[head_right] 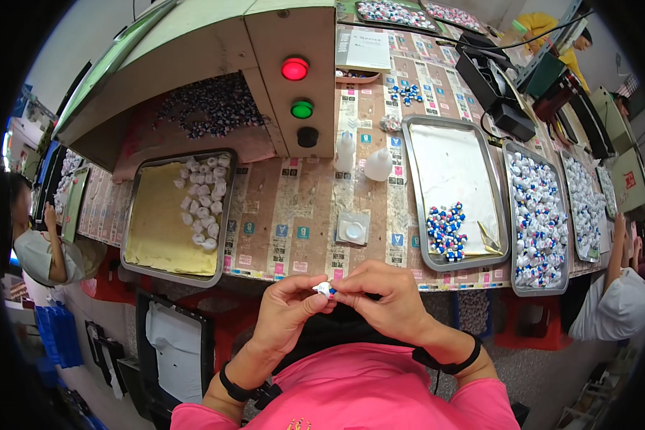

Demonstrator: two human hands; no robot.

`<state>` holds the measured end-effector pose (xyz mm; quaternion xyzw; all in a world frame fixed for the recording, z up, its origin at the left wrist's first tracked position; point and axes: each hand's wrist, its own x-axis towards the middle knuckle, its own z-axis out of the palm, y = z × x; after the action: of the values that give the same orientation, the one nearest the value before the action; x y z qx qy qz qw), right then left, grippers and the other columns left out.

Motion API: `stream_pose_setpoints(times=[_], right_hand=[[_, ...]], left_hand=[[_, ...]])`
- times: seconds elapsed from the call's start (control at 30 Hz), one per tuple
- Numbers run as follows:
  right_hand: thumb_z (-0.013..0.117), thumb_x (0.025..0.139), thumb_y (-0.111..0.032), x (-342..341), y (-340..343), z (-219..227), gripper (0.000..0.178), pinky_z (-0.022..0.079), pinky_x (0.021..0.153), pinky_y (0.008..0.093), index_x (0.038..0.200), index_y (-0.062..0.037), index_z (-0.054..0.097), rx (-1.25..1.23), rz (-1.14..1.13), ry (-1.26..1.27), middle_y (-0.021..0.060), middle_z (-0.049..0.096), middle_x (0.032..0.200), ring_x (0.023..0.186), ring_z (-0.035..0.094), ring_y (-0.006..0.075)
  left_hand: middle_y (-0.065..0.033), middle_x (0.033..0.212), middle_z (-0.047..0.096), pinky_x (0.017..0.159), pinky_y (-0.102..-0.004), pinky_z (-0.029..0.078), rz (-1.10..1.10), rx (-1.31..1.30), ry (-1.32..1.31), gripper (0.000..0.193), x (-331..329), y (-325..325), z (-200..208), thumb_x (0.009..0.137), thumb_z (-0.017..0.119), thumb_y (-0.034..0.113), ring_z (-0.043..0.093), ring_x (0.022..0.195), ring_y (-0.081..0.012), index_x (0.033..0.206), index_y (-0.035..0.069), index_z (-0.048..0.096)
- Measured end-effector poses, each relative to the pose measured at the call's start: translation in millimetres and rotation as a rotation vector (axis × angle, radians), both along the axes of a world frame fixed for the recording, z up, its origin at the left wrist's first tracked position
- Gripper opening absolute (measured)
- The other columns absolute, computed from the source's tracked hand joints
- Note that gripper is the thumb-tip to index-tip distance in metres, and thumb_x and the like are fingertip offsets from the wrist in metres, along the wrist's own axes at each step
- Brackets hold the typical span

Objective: Assemble small plastic components by pressing blue pieces into white housings.

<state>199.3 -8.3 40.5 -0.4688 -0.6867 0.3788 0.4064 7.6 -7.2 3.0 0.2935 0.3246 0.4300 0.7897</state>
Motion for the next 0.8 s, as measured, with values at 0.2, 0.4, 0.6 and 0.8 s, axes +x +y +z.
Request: stream_pose_setpoints(times=[0.2, 0.4, 0.6, 0.8], right_hand=[[0.071, 0.073, 0.004, -4.4, -1.8, 2.2, 0.016, 0.049, 0.06, 0.0255, 0.088, -0.0015, 0.069, 0.01, -0.011, 0.044, 0.0094, 0.065, 0.079, 0.072, 0.064, 0.0176], [0.073, 0.073, 0.0, 2.5, 0.4, 4.9, 0.021, 0.05, 0.063, 0.0268, 0.093, -0.0031, 0.07, -0.012, 0.011, 0.034, 0.0088, 0.065, 0.083, 0.074, 0.064, 0.0187], [0.073, 0.076, -0.008, 12.7, -10.5, 5.3, 0.021, 0.05, 0.066, 0.0293, 0.096, -0.0054, 0.07, 0.059, 0.026, 0.05, 0.0077, 0.064, 0.085, 0.077, 0.063, 0.021], [0.069, 0.08, -0.011, 44.3, -25.8, 8.2, 0.017, 0.048, 0.064, 0.0267, 0.096, -0.0062, 0.069, -0.053, 0.045, 0.188, 0.007, 0.063, 0.087, 0.077, 0.061, 0.0166]], left_hand=[[-0.0117, 0.095, 0.066, 0.077, -0.0294, 0.056, 0.015, 0.044, 0.019, 0.028, 0.8, -2.8, 1.5, 0.082, 0.067, 0.0, 0.066, 0.084, -0.0177, 0.109, 0.001, 0.062], [-0.0124, 0.097, 0.064, 0.078, -0.03, 0.055, -0.01, -0.001, -0.026, 0.029, 3.2, 1.3, 3.9, 0.083, 0.063, -0.004, 0.065, 0.084, -0.019, 0.111, 0.0, 0.057], [-0.0133, 0.094, 0.063, 0.073, -0.0324, 0.055, -0.032, -0.019, 0.057, 0.028, 7.4, -3.2, 11.7, 0.079, 0.066, -0.003, 0.064, 0.08, -0.0216, 0.105, -0.001, 0.055], [-0.0139, 0.1, 0.062, 0.071, -0.0322, 0.056, -0.146, 0.019, -0.005, 0.044, 26.6, -10.7, 7.2, 0.076, 0.073, 0.004, 0.063, 0.081, -0.0232, 0.115, -0.001, 0.053]])
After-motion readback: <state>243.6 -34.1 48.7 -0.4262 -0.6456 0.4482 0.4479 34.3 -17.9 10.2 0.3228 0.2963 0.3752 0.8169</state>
